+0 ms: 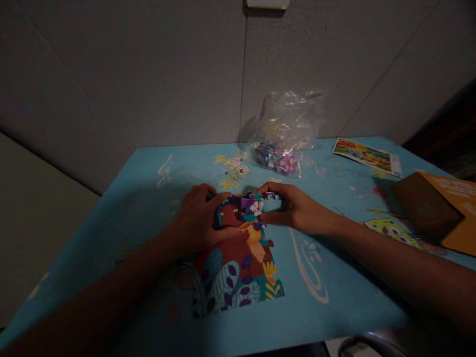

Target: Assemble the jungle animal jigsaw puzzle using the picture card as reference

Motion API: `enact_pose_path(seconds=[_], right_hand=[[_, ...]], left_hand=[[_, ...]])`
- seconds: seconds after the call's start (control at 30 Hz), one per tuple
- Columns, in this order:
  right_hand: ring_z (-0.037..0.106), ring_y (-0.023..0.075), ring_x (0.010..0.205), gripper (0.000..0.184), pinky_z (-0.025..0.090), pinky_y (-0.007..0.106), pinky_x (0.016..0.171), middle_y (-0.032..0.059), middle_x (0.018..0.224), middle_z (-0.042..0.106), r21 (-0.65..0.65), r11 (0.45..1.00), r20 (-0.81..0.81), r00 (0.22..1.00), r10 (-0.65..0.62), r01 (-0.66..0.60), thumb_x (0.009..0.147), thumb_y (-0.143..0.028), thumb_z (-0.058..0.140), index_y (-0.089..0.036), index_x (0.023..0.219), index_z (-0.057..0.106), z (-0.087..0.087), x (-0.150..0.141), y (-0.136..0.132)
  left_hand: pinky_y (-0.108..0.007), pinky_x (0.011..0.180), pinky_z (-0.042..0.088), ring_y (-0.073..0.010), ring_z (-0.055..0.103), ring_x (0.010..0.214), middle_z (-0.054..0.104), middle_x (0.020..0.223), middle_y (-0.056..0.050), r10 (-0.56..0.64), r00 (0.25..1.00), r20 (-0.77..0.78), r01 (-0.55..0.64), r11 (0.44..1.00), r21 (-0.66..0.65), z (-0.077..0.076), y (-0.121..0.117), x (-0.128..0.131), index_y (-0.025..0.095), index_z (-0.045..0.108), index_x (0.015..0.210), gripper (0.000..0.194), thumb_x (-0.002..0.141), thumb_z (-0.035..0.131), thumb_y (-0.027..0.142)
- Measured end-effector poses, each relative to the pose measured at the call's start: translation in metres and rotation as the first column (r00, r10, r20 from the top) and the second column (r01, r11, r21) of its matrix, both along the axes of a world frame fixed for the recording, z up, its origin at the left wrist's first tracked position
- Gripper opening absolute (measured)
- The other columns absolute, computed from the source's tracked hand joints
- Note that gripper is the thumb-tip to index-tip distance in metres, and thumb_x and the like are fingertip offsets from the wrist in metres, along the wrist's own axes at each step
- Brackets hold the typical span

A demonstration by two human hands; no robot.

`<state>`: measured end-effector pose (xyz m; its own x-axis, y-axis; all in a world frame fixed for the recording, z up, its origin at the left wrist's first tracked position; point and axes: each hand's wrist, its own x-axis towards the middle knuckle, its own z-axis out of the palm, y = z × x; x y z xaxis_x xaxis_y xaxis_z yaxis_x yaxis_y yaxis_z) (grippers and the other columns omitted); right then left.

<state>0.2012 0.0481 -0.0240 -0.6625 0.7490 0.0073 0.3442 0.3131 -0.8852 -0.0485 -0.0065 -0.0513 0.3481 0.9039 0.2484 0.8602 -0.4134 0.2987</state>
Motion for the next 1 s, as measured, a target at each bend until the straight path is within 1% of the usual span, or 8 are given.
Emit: enact_pose_path(seconds=[0.13,0.3,0.47,0.6,0.7,0.83,0.9,1.0], right_hand=[[0.06,0.0177,0.08,0.034,0.048,0.031,0.073,0.0034,0.093,0.066,0.095,0.994,-0.141,0.989,-0.044,0.058,0.081,-0.035,0.073,-0.018,0.105,0.057,-0.011,-0.008,-0.001],[0.06,0.0227,0.102,0.037,0.049,0.038,0.087,0.0107,0.113,0.062,0.365,0.926,-0.142,0.977,0.159,-0.097,0.09,-0.029,0.059,-0.02,0.123,0.047,-0.026,-0.023,-0.005],[0.051,0.0289,0.121,0.082,0.044,0.048,0.099,0.0171,0.133,0.048,0.477,0.866,-0.06,0.977,0.204,-0.151,0.075,-0.01,0.056,-0.019,0.148,0.02,-0.032,-0.024,-0.002],[0.048,0.0322,0.125,0.098,0.043,0.051,0.1,0.0199,0.141,0.043,0.5,0.851,-0.04,0.978,0.206,-0.159,0.065,-0.01,0.056,-0.019,0.153,0.012,-0.03,-0.022,-0.001],[0.05,0.0314,0.123,0.085,0.043,0.05,0.1,0.0205,0.139,0.048,0.532,0.846,-0.034,0.997,0.07,-0.042,0.071,-0.016,0.058,-0.015,0.149,0.025,-0.026,-0.022,0.0],[0.06,0.0216,0.089,0.027,0.045,0.036,0.081,0.01,0.097,0.067,0.514,0.857,0.053,0.995,-0.079,0.041,0.09,-0.033,0.055,-0.015,0.109,0.061,-0.02,-0.023,0.002],[0.056,0.0157,0.071,0.025,0.04,0.029,0.069,0.0037,0.076,0.063,0.48,0.877,0.103,0.99,-0.098,0.037,0.094,-0.037,0.052,-0.016,0.086,0.064,-0.019,-0.024,0.002],[0.05,0.0121,0.061,0.031,0.033,0.026,0.06,0.0005,0.065,0.059,0.453,0.889,0.104,0.987,-0.127,0.066,0.094,-0.037,0.052,-0.016,0.074,0.062,-0.02,-0.025,0.003]], left_hand=[[-0.045,0.093,0.045,-0.0275,0.055,0.105,0.06,0.11,-0.009,-0.117,0.979,0.164,0.112,0.993,0.036,0.006,-0.003,0.009,0.021,0.059,0.116,0.05,0.078,0.075,0.048],[-0.037,0.083,0.049,-0.0209,0.061,0.091,0.065,0.096,-0.005,-0.154,0.946,0.286,0.144,0.988,0.055,0.007,-0.003,0.014,0.02,0.056,0.103,0.013,0.095,0.051,0.028],[-0.042,0.083,0.051,-0.0254,0.064,0.095,0.067,0.105,-0.011,-0.08,0.935,0.346,0.105,0.993,-0.055,-0.001,0.0,0.013,0.019,0.052,0.112,0.026,0.09,0.054,0.032],[-0.036,0.076,0.052,-0.0217,0.066,0.085,0.068,0.096,-0.006,-0.038,0.919,0.393,0.073,0.995,-0.074,0.001,0.002,0.012,0.021,0.05,0.11,0.022,0.09,0.053,0.029],[-0.029,0.065,0.051,-0.0168,0.063,0.072,0.067,0.087,-0.001,0.041,0.873,0.486,-0.017,0.998,-0.055,0.006,0.003,0.008,0.021,0.049,0.106,0.019,0.09,0.054,0.029],[-0.027,0.061,0.049,-0.0148,0.061,0.069,0.066,0.085,-0.001,0.069,0.832,0.551,-0.042,0.997,-0.062,0.007,0.004,0.002,0.021,0.052,0.106,0.021,0.089,0.057,0.031],[-0.026,0.06,0.048,-0.0144,0.059,0.066,0.064,0.079,0.001,0.071,0.848,0.525,-0.032,0.996,-0.084,0.005,0.006,0.001,0.021,0.054,0.107,0.022,0.087,0.058,0.03],[-0.026,0.061,0.048,-0.0148,0.06,0.067,0.065,0.078,0.001,0.088,0.852,0.517,-0.048,0.995,-0.09,0.003,0.008,0.001,0.02,0.056,0.104,0.02,0.086,0.058,0.027]])
